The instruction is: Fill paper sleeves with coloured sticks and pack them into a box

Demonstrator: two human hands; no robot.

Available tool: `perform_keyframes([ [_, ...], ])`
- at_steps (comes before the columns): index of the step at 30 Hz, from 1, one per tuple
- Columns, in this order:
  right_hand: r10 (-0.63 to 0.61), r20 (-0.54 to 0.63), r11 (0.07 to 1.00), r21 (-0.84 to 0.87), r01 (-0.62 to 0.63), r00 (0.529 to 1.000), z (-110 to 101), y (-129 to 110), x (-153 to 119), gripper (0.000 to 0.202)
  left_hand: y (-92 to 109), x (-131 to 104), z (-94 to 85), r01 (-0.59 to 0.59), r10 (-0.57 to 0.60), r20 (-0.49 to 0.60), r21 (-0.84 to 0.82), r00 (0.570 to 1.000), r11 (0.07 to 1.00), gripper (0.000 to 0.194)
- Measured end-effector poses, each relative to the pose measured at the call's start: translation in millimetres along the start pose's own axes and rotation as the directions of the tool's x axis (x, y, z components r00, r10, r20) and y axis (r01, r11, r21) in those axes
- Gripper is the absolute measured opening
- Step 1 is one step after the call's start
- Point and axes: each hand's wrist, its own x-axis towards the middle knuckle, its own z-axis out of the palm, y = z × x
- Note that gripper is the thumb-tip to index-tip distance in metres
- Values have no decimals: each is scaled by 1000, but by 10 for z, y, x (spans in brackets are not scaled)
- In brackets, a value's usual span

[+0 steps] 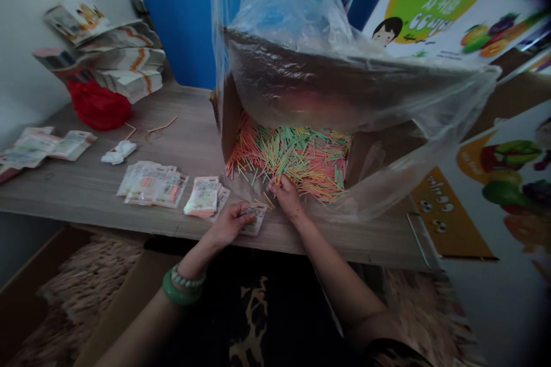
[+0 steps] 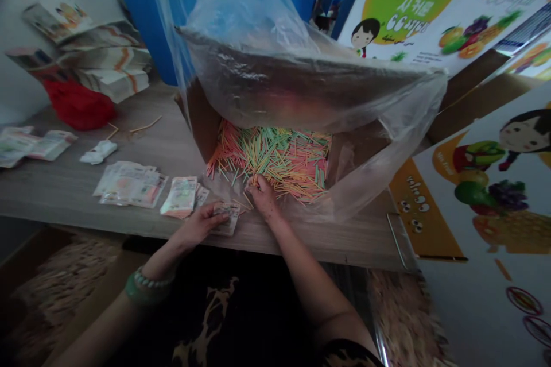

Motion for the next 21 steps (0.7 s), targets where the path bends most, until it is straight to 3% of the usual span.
perform_keyframes([
  [5,-21,-55,998,-58,17,998,23,48,-34,30,84,-27,13,21,-18,29,-126,999,992,36],
  [11,-107,-36,985,-141,101,994,47,56,-96,15,85,-1,2,51,-56,-16,-221,998,974,33],
  [14,-82,2,978,-191,81,997,38,46,-120,16,21,53,-42,20,-45,-125,-189,991,982,32],
  [17,-59,115,957,-277,89,992,34,50,-126,15,-26,98,-93,18,-43,-178,-139,983,990,29],
  [19,-73,162,939,-322,123,984,36,55,-117,14,-38,114,-113,-23,11,-192,-59,981,998,28],
  [21,-69,131,946,-307,107,989,38,43,-96,15,-41,118,-118,-95,108,-209,71,972,993,28],
])
